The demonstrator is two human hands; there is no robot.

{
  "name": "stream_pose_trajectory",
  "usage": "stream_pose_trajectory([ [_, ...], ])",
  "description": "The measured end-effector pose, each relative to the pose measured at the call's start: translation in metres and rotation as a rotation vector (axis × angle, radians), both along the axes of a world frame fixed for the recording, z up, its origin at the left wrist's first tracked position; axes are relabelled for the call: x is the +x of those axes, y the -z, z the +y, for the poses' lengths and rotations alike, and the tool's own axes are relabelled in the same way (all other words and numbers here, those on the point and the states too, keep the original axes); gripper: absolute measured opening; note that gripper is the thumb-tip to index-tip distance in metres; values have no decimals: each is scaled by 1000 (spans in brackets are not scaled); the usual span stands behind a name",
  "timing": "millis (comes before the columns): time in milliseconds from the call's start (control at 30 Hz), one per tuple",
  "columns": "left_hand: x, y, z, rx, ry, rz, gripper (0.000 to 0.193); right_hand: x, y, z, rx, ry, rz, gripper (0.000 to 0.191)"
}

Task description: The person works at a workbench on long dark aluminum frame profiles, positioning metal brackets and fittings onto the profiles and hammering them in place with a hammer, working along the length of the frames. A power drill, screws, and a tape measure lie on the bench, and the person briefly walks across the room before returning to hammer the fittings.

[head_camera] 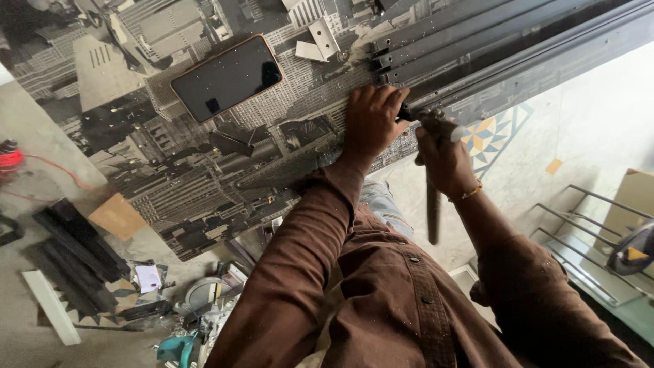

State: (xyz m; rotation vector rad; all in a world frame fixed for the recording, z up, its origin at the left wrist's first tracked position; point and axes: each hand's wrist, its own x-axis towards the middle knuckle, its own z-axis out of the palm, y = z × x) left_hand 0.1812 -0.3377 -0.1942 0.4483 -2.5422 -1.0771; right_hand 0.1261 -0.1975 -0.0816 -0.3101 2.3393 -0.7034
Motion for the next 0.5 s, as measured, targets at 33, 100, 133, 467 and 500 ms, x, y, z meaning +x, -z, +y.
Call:
stream_pose_trajectory([
  [33, 0, 0, 0, -1, 2, 3, 74, 1, 0, -4, -73, -8, -17, 30],
  [100, 1, 1, 0, -12, -2, 5, 73, 2, 0, -11, -99, 25, -22, 30],
  [133, 1, 2, 0, -14, -12, 18, 73, 2, 0, -13, -46, 70, -12, 31],
  [467, 4, 7, 0, 5, -6, 28, 75, -2, 10, -8, -23, -170, 325, 23],
  [500, 4, 8, 1, 9, 1, 31, 75, -3, 11, -7, -16, -169, 314, 24],
])
